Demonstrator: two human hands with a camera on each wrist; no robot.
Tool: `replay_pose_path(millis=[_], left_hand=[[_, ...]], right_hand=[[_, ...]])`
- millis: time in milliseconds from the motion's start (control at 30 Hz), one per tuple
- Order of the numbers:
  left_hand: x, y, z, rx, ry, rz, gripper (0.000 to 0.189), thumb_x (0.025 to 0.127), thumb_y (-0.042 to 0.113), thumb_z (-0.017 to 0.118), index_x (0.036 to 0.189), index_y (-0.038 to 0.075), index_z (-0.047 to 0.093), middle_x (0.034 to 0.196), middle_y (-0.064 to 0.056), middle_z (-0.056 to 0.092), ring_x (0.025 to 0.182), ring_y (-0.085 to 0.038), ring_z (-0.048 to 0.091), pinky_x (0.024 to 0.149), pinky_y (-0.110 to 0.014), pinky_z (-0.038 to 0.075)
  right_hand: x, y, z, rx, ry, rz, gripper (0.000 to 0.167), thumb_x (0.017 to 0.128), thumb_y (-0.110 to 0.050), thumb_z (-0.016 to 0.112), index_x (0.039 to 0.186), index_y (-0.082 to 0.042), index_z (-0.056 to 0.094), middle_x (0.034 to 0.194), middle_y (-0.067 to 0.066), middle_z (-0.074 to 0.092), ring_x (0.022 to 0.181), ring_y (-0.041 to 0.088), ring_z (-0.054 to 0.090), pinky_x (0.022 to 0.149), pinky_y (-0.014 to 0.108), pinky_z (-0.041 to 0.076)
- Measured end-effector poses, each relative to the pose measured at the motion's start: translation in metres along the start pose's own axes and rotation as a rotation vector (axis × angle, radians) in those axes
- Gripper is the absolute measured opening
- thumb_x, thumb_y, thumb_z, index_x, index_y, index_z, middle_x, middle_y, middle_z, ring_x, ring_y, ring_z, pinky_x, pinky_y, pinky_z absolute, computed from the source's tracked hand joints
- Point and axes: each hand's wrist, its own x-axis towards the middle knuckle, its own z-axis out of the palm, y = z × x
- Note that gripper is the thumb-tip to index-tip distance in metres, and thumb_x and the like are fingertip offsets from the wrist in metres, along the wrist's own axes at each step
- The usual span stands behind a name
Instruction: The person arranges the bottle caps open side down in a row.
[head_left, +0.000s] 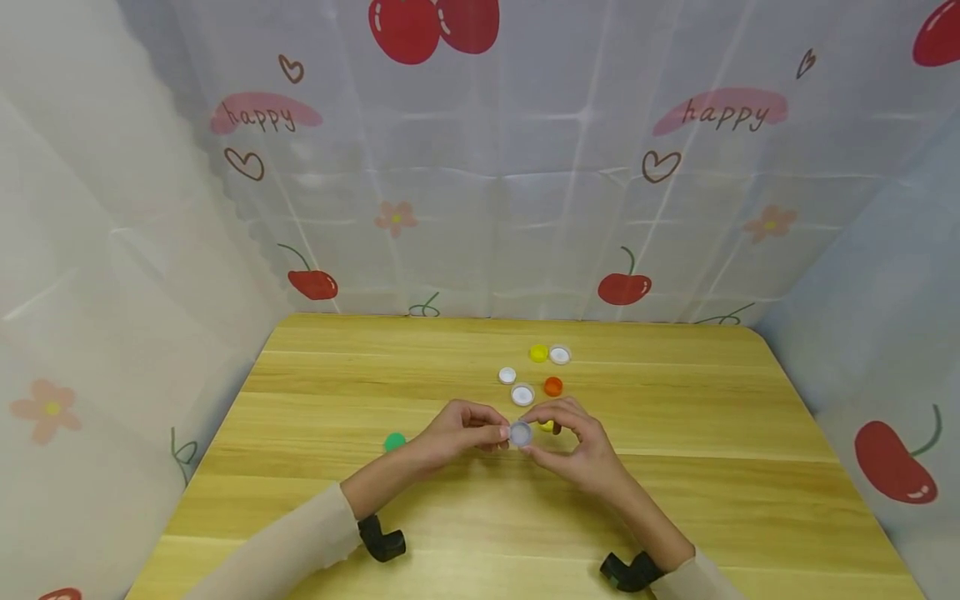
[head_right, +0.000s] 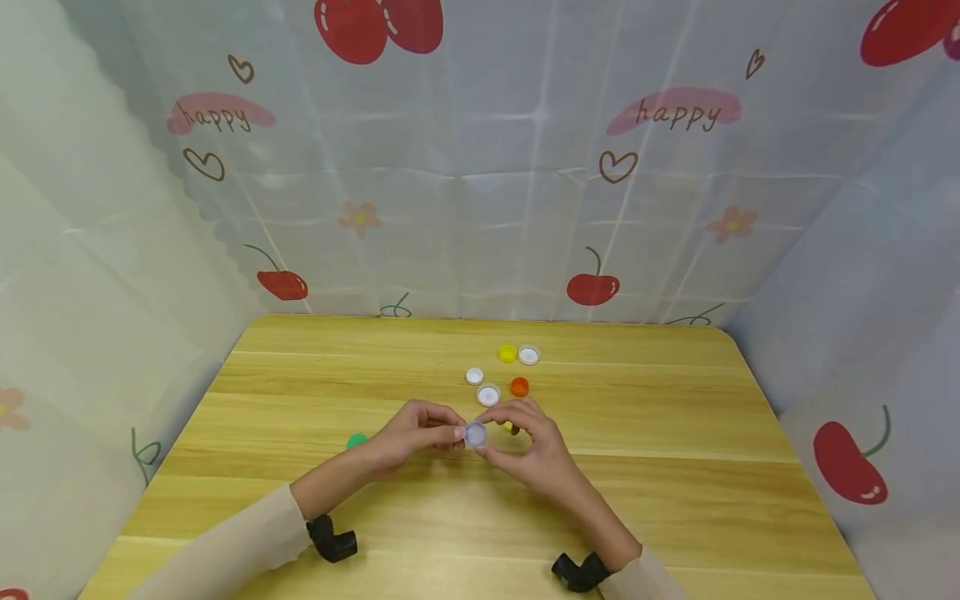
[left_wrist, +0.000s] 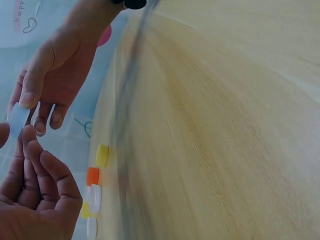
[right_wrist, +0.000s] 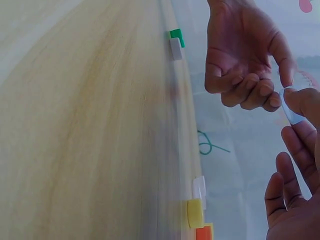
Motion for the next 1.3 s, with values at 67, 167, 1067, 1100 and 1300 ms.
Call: replay_pose_path(millis=[67,167,1067,1100,1300], left_hand=[[-0.002,0.0,-0.001,0.049,0.013,0.025,0.025,0.103,0.021,0.073,0.115,0.0,0.078,0.095,0.005,0.079,0.094,-0.013,0.073,0.091,-0.033,0.063],[-0.004,-0.001,-0.004,0.217,0.043,0.105,0.017,0.103,0.025,0.074,0.111,0.013,0.081,0.098,0.005,0.078,0.094,-0.012,0.07,0.089,-0.031,0.061],[-0.001,0.005,-0.008,1.355,0.163,1.158,0.023,0.092,0.023,0.087,0.109,0.012,0.079,0.103,0.004,0.079,0.093,-0.01,0.069,0.084,-0.018,0.058],[-0.001,0.005,-0.008,1.352,0.169,1.151,0.023,0.091,0.023,0.087,0.109,0.012,0.079,0.104,0.004,0.078,0.093,-0.01,0.069,0.084,-0.018,0.058],[-0.005,0.008,-0.004,1.186,0.165,0.966,0.027,0.092,0.021,0.088,0.116,0.014,0.077,0.109,0.004,0.078,0.1,-0.011,0.069,0.086,-0.018,0.058]], right_hand=[[0.001,0.0,0.001,-0.011,-0.005,0.0,0.038,0.086,-0.006,0.091,0.118,-0.021,0.078,0.118,0.001,0.077,0.101,0.013,0.056,0.078,0.04,0.046],[0.001,-0.001,0.002,-0.02,-0.029,-0.007,0.038,0.088,-0.007,0.09,0.121,-0.02,0.077,0.118,0.001,0.077,0.098,0.02,0.059,0.078,0.038,0.049],[-0.002,0.011,-0.002,0.255,-0.267,0.221,0.018,0.11,-0.008,0.06,0.121,-0.009,0.074,0.109,0.013,0.076,0.088,0.023,0.068,0.074,0.034,0.06],[-0.002,0.011,-0.002,0.256,-0.259,0.226,0.017,0.109,-0.008,0.061,0.12,-0.009,0.074,0.108,0.011,0.076,0.088,0.019,0.068,0.075,0.032,0.06],[-0.002,0.009,0.002,0.229,-0.157,0.222,0.013,0.104,-0.005,0.069,0.115,-0.01,0.073,0.102,0.002,0.073,0.09,0.011,0.066,0.083,0.027,0.058]])
